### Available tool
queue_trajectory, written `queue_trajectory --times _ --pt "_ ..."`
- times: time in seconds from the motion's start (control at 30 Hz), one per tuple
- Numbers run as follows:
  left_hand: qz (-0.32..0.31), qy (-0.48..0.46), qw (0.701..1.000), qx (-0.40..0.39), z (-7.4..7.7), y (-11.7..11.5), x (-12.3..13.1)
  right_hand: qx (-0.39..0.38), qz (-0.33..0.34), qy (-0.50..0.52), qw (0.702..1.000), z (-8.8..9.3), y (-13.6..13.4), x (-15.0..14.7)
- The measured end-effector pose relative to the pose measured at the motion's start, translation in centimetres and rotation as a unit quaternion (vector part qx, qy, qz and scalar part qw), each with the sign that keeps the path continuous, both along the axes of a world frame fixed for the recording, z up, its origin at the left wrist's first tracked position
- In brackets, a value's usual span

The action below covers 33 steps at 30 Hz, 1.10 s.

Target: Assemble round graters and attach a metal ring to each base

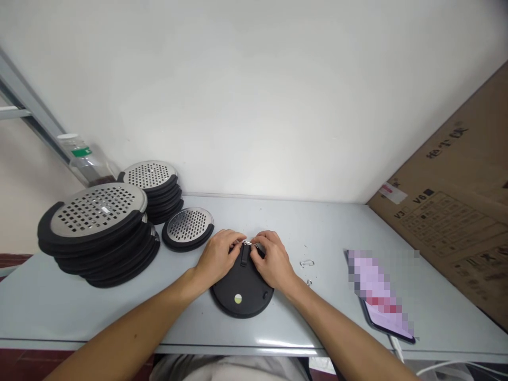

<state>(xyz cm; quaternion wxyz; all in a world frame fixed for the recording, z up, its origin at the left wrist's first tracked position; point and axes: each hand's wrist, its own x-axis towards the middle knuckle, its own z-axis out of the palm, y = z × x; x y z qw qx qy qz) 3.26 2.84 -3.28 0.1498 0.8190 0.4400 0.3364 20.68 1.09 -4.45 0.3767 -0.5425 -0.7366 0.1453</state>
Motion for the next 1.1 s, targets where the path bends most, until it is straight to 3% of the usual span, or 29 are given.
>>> queue_trajectory --times 0.17,0.4,1.1 --pt "0.015 0.024 0.999 0.018 0.0 -0.1 -0.2 0.001 0.005 -0.012 1.000 0.1 0.0 0.3" --pt "0.003 0.022 1.000 -0.005 -0.5 0.2 -0.3 0.003 0.071 -0.068 0.995 0.5 0.4 1.8" --pt "-0.006 0.005 1.000 -0.003 -0.1 0.1 -0.1 0.016 0.084 -0.131 0.988 1.3 0.7 2.0"
